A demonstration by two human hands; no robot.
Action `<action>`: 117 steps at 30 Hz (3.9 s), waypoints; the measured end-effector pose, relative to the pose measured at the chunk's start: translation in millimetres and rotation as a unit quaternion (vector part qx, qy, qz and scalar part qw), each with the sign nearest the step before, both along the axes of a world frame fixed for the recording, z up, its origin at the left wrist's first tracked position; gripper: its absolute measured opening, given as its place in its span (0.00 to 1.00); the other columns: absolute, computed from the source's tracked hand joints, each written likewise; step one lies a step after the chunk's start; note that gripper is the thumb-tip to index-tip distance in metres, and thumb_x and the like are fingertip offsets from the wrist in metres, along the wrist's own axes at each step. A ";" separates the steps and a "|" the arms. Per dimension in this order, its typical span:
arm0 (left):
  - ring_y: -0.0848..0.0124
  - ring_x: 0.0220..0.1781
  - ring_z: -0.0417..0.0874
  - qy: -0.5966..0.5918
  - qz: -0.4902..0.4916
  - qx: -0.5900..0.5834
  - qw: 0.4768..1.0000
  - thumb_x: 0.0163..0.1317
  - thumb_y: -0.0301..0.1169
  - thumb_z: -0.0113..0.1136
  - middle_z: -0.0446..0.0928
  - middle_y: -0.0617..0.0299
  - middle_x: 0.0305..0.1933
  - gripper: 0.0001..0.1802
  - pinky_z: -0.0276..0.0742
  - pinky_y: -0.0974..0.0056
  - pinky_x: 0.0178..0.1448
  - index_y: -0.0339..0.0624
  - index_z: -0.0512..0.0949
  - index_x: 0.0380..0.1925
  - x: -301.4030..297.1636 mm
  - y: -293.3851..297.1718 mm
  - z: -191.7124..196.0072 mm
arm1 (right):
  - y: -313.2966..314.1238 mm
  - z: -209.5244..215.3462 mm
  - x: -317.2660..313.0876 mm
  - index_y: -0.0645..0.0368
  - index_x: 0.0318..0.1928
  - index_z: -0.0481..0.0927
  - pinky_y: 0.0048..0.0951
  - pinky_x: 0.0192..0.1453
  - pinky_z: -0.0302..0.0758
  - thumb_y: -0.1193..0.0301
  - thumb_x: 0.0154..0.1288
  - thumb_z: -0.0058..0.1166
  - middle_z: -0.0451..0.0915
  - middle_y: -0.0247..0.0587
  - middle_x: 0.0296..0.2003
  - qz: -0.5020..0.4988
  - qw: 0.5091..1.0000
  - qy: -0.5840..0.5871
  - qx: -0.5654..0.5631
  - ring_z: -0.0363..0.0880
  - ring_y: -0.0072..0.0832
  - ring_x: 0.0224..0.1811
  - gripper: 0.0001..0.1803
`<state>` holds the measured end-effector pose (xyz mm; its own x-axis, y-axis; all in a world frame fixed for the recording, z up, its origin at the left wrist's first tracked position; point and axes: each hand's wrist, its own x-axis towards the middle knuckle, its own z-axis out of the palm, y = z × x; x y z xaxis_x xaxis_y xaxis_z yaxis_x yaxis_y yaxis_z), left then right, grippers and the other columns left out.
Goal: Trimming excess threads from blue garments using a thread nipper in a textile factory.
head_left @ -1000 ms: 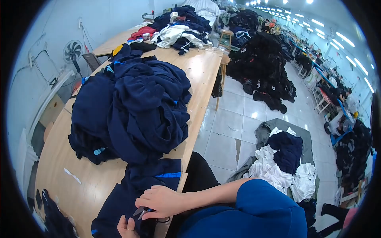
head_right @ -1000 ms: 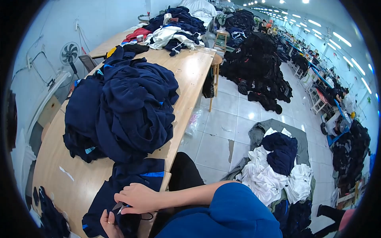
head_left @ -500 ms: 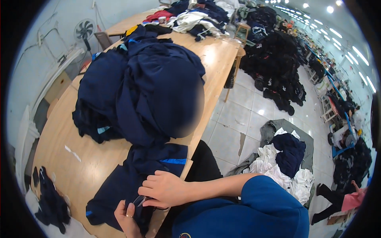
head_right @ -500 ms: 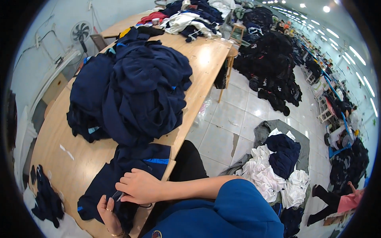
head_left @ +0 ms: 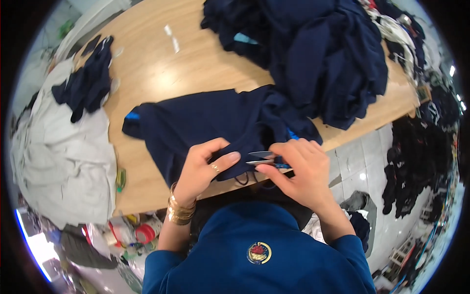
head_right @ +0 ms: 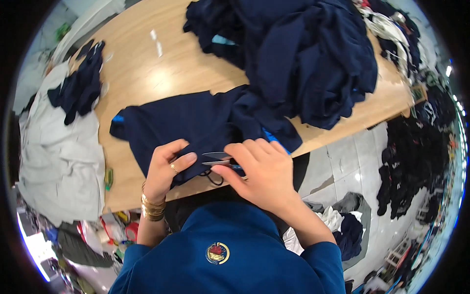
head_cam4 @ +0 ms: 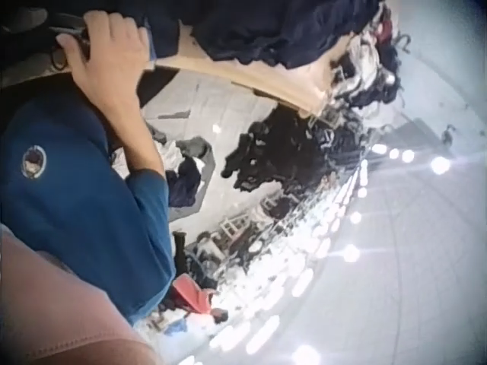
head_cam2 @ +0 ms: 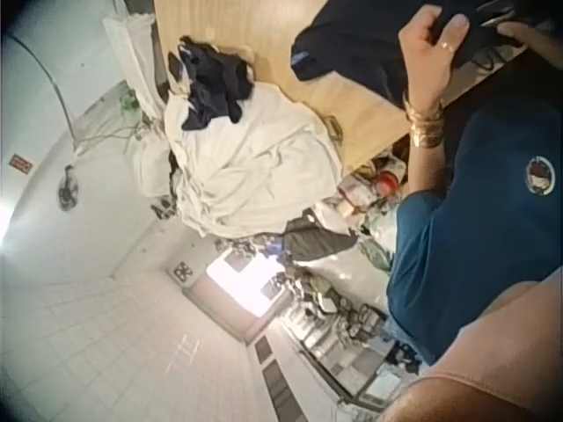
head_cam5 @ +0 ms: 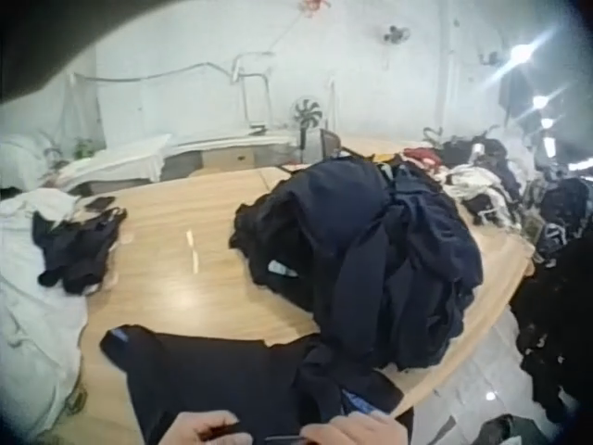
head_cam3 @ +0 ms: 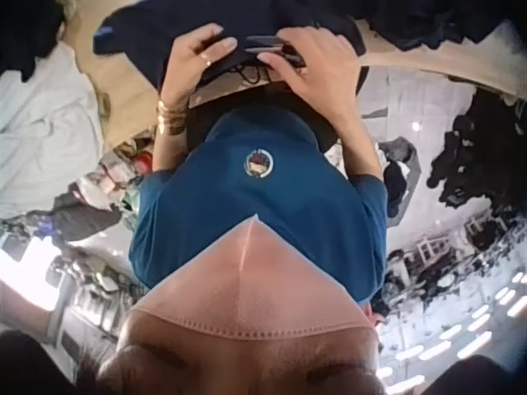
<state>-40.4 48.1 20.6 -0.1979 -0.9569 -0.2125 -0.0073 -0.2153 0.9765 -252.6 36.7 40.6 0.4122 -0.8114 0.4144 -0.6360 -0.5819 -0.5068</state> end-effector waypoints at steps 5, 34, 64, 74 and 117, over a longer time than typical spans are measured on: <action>0.87 0.26 0.67 0.034 -0.010 0.004 0.999 0.60 0.30 0.61 0.72 0.73 0.23 0.09 0.63 0.78 0.30 0.36 0.76 0.27 -0.4 -2.8 -2.6 | -3.0 -0.5 0.0 0.55 0.32 0.77 0.27 0.27 0.60 0.62 0.46 0.68 0.73 0.28 0.21 0.008 1.000 0.016 -0.010 0.70 0.26 0.22 0.16; 0.86 0.27 0.71 0.112 -0.029 0.044 0.992 0.60 0.31 0.61 0.75 0.70 0.24 0.09 0.67 0.78 0.31 0.35 0.78 0.28 4.3 -5.4 -8.0 | -9.7 1.3 -1.6 0.56 0.34 0.79 0.28 0.28 0.57 0.63 0.51 0.64 0.73 0.31 0.23 0.076 0.995 0.052 0.034 0.68 0.27 0.22 0.13; 0.87 0.25 0.68 0.131 -0.043 0.046 0.989 0.60 0.32 0.61 0.73 0.72 0.23 0.10 0.63 0.79 0.29 0.36 0.79 0.28 7.6 -6.5 -14.2 | -8.3 -4.2 3.9 0.57 0.32 0.79 0.29 0.27 0.56 0.65 0.50 0.63 0.73 0.32 0.21 0.086 0.995 0.034 0.024 0.66 0.28 0.20 0.12; 0.86 0.26 0.69 0.151 -0.039 0.050 0.986 0.61 0.32 0.60 0.74 0.72 0.24 0.09 0.64 0.79 0.31 0.36 0.78 0.29 7.0 -6.7 -15.2 | -10.1 -5.1 2.2 0.56 0.31 0.78 0.28 0.27 0.56 0.65 0.48 0.64 0.72 0.32 0.21 0.090 0.995 0.028 0.026 0.66 0.27 0.20 0.12; 0.83 0.32 0.67 0.047 -0.019 -0.035 0.998 0.67 0.32 0.51 0.72 0.71 0.27 0.13 0.66 0.76 0.37 0.30 0.76 0.35 5.5 0.3 -11.6 | -20.5 2.5 -7.1 0.59 0.34 0.79 0.28 0.28 0.59 0.66 0.51 0.63 0.74 0.33 0.22 0.051 0.997 -0.002 0.051 0.69 0.28 0.22 0.12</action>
